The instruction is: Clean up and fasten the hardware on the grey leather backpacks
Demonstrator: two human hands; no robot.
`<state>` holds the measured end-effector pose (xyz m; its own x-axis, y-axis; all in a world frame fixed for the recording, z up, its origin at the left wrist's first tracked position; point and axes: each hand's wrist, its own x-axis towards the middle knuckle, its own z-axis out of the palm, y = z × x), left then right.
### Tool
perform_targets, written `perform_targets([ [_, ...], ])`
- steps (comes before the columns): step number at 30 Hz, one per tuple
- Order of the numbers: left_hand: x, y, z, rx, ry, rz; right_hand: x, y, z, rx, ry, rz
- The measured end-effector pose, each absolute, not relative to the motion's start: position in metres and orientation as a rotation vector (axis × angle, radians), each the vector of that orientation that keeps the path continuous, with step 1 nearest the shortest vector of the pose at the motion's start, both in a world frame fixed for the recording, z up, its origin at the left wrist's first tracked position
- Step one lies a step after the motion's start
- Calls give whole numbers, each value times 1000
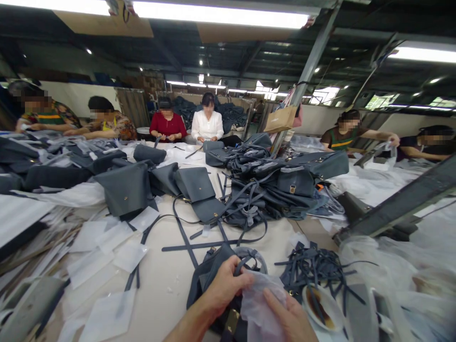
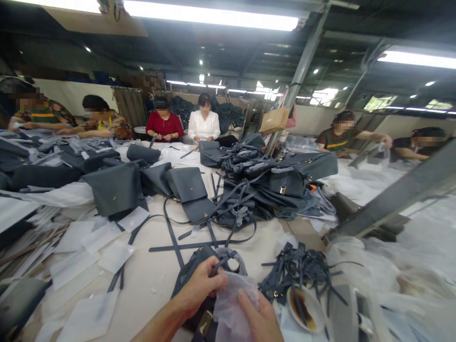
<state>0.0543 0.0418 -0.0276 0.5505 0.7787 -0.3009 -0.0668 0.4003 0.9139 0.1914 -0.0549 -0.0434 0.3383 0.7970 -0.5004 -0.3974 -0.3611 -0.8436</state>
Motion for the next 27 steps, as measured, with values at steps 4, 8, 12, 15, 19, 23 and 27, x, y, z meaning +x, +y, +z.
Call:
perform_targets([
  [4,42,51,-18,1034,858,512,193,-52,-53,-1411,-421,1404],
  [8,33,59,-7,1110,945,454,191,-48,-59,-1429,-411,1476],
  [12,33,55,3,1108,979,407,185,-46,-59,-1355,-325,1494],
  [15,36,46,5,1130,1010,435,179,-46,-57,-1294,-241,1497],
  [19,41,31,-1,1164,1072,493,170,-46,-51,-1171,-166,1533],
  [23,43,22,-8,1256,1150,597,162,-43,-40,-1050,-105,1600],
  [27,42,16,-7,1356,1218,652,154,-40,-30,-1029,-120,1630],
])
